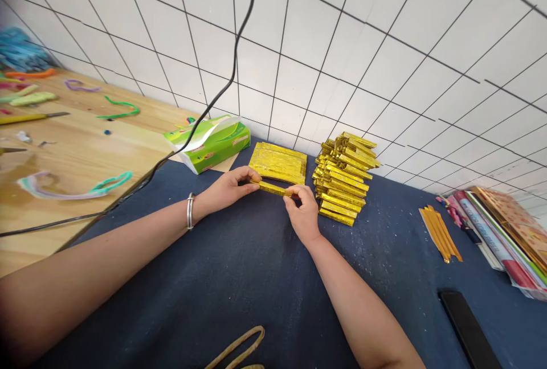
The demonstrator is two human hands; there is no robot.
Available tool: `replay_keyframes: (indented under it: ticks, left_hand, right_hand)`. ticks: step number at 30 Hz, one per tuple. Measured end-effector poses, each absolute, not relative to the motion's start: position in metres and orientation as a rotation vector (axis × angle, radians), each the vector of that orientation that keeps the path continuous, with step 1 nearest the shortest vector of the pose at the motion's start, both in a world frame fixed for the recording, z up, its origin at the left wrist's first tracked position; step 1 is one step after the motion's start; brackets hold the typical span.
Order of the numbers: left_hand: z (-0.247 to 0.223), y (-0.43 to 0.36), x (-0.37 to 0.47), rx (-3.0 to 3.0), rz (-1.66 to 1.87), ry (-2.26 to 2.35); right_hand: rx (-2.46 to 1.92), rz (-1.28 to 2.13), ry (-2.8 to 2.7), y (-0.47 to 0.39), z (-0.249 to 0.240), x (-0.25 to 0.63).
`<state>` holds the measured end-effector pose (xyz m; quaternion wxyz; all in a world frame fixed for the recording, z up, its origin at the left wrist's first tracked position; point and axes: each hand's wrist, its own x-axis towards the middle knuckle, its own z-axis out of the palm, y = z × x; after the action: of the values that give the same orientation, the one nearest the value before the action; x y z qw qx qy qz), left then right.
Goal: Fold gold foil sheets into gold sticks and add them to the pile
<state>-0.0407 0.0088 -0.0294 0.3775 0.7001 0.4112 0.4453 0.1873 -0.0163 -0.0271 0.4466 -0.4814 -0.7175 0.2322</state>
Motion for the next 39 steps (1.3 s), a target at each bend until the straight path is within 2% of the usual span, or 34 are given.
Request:
replay_keyframes:
  ticks: [5,23,33,39]
  left_hand:
    - [-0.030,0.018,-0.053,2.183,0.938,1.145]
    - [-0.031,0.014,-0.048,2.230,0.871,1.140]
    - [-0.037,0.012,-0.042,1.696,1.142,0.982]
    - [-0.032,0.008,-0.036,1.589,1.138,0.872]
  right_hand:
    - [-1.286,0.506,-1.935,-0.013,-0.029,0.187]
    - [-1.346,0.417,-2.024,-0.016,-0.027,0.186]
    - [-1.227,0.499,-1.857,-0.023,-0.020,0.181]
    - [-1.210,0.515,-1.860,-0.022,-0.021,0.180]
